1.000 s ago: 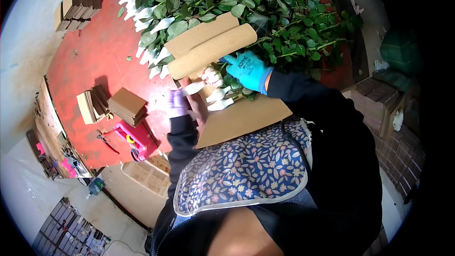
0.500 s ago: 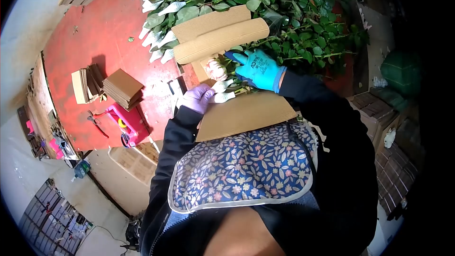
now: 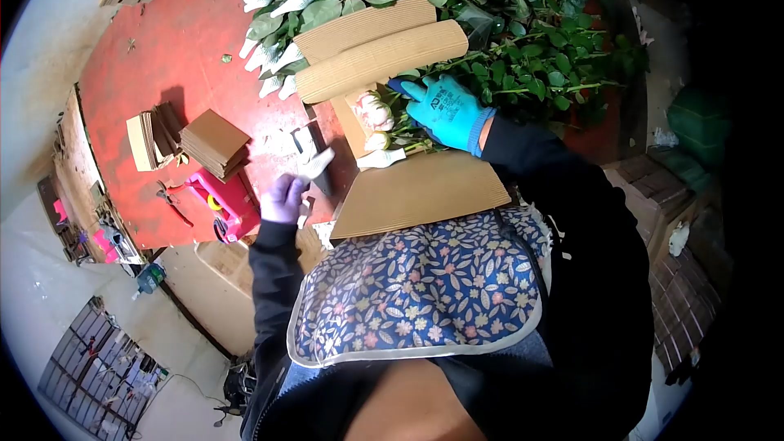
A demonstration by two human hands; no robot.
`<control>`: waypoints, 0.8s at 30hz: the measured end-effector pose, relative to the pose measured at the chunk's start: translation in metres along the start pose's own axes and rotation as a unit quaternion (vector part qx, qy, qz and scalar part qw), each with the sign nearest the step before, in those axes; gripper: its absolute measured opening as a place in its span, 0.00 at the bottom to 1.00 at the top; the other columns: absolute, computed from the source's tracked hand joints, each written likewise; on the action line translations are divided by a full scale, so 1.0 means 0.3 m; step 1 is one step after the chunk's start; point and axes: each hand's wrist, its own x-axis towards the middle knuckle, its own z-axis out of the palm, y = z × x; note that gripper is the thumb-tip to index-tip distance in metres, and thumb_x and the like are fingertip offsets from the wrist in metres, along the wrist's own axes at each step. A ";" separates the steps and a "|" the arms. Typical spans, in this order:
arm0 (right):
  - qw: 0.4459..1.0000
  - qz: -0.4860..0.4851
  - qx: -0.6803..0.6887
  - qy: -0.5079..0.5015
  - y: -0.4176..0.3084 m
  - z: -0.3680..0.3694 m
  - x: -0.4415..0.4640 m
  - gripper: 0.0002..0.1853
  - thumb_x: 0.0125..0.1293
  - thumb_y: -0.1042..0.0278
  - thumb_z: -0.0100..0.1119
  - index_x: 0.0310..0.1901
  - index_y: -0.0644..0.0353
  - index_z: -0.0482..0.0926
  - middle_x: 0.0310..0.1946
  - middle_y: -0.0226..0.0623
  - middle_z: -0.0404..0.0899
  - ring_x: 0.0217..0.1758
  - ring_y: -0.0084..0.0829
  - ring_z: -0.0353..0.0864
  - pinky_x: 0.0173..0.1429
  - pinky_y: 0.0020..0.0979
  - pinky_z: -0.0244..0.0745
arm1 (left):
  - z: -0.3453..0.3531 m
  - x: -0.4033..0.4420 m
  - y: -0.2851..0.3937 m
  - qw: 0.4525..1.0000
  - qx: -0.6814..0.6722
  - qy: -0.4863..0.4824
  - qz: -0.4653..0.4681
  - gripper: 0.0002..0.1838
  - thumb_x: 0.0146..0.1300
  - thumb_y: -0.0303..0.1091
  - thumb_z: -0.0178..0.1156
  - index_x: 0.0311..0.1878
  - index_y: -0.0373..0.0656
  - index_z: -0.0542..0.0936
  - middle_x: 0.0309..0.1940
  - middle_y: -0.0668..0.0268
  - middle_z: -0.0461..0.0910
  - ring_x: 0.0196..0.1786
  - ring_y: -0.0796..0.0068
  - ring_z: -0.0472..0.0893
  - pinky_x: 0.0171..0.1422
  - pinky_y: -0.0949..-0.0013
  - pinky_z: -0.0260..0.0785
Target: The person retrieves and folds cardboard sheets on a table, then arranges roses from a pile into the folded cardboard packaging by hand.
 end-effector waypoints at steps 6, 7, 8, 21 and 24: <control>0.991 -0.041 0.120 0.031 0.034 -0.068 -0.014 0.12 0.56 0.69 0.62 0.43 0.59 0.81 0.69 0.45 0.66 0.41 0.44 0.80 0.47 0.42 0.76 | -0.064 -0.327 -0.422 0.975 0.151 -0.051 -0.156 0.09 0.63 0.38 0.61 0.35 0.42 0.82 0.22 0.54 0.77 0.28 0.63 0.80 0.37 0.60 0.73; 0.991 -0.047 0.120 0.029 0.044 -0.077 -0.021 0.12 0.56 0.69 0.62 0.43 0.59 0.81 0.69 0.45 0.66 0.41 0.44 0.80 0.47 0.42 0.76 | -0.051 -0.387 -0.442 0.956 0.228 -0.041 -0.179 0.10 0.62 0.40 0.62 0.36 0.43 0.83 0.23 0.52 0.78 0.31 0.56 0.83 0.40 0.56 0.75; 0.980 -0.055 0.181 0.057 0.055 -0.088 -0.028 0.13 0.57 0.69 0.62 0.45 0.58 0.81 0.68 0.46 0.67 0.41 0.45 0.81 0.46 0.42 0.77 | -0.038 -0.452 -0.535 0.935 0.252 -0.082 -0.235 0.12 0.59 0.42 0.64 0.41 0.45 0.83 0.28 0.50 0.80 0.37 0.53 0.84 0.44 0.54 0.75; 0.973 -0.088 0.095 -0.192 -0.091 -0.130 0.043 0.14 0.65 0.61 0.52 0.47 0.55 0.83 0.29 0.40 0.84 0.31 0.42 0.83 0.37 0.42 0.77 | 0.030 0.015 0.169 0.989 0.030 -0.094 0.111 0.10 0.67 0.35 0.58 0.45 0.39 0.80 0.33 0.54 0.83 0.35 0.54 0.82 0.41 0.60 0.74; 0.970 -0.096 0.056 -0.215 -0.089 -0.072 0.069 0.13 0.63 0.60 0.53 0.41 0.55 0.84 0.30 0.41 0.84 0.31 0.44 0.83 0.38 0.44 0.77 | 0.115 0.139 0.248 0.973 0.025 -0.185 0.137 0.14 0.64 0.38 0.62 0.48 0.40 0.80 0.37 0.52 0.82 0.43 0.51 0.82 0.48 0.57 0.73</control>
